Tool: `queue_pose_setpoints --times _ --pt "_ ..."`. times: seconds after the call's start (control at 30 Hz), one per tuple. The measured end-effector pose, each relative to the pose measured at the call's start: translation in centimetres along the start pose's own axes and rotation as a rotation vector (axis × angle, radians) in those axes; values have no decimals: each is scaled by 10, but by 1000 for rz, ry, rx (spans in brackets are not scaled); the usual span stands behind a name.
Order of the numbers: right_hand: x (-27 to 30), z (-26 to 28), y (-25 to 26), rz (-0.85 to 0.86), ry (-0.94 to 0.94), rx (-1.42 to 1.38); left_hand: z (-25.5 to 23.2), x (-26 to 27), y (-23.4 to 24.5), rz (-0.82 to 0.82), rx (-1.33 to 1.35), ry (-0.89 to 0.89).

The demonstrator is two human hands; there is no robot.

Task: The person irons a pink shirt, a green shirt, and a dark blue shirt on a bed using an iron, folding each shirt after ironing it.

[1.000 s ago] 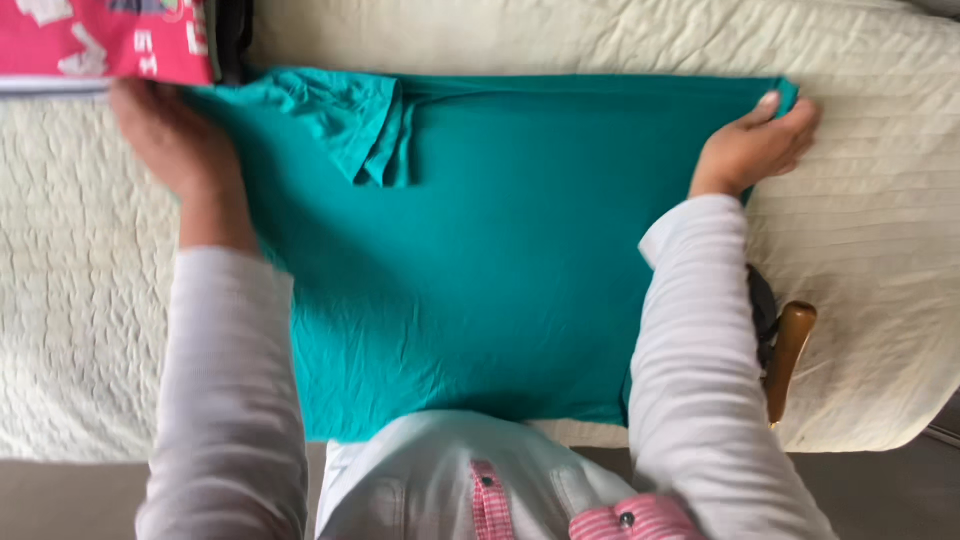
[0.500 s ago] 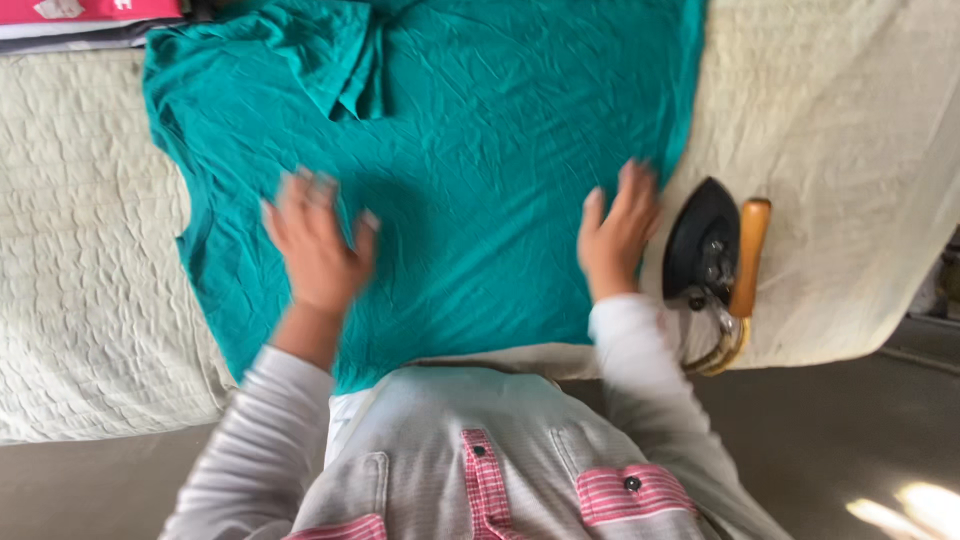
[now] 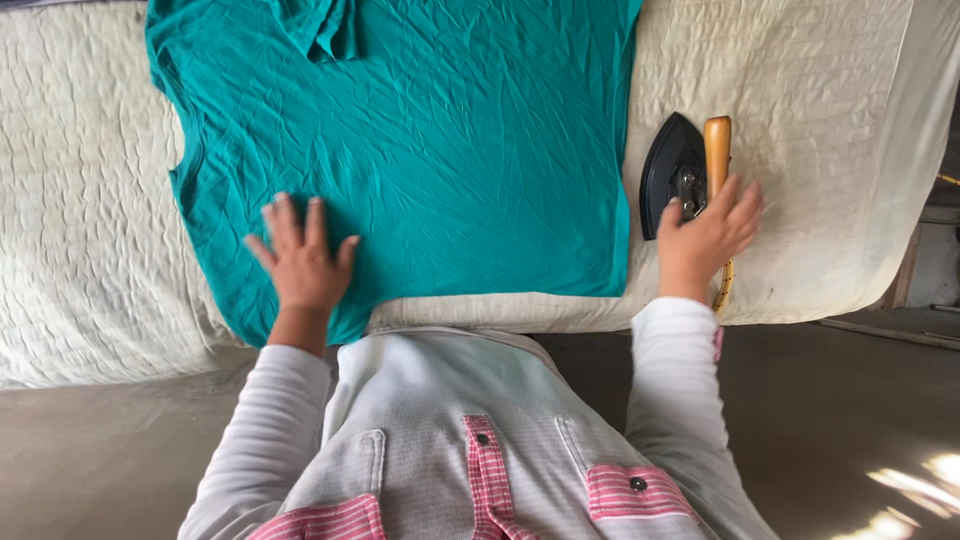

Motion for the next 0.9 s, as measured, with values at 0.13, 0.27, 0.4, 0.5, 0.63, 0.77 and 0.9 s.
queue_pose_setpoints --times 0.13,0.27,0.4,0.5,0.63,0.77,0.9 --pt "-34 13 15 -188 220 -118 54 47 23 -74 0 273" --pt "1 106 -2 -255 548 -573 76 68 6 87 89 472" --pt "2 148 -35 -25 475 -830 82 66 -4 126 76 510" --pt "-40 80 -24 -275 122 -511 92 69 -6 150 86 546" --pt "-74 10 -11 -251 131 -340 104 71 5 -34 206 520" --pt "-80 -14 -57 176 104 -224 114 86 49 -514 183 446" --pt "-91 -6 -47 188 98 -221 157 95 42 -508 258 587"
Point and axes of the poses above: each hand's wrist, its own x-axis away from the middle knuckle, its own y-axis out of the back of the hand, z = x × y, the point moved 9 cm from there along -x, towards the middle knuckle, and after that the axes turned 8 degrees about x, right-handed, at the moved point
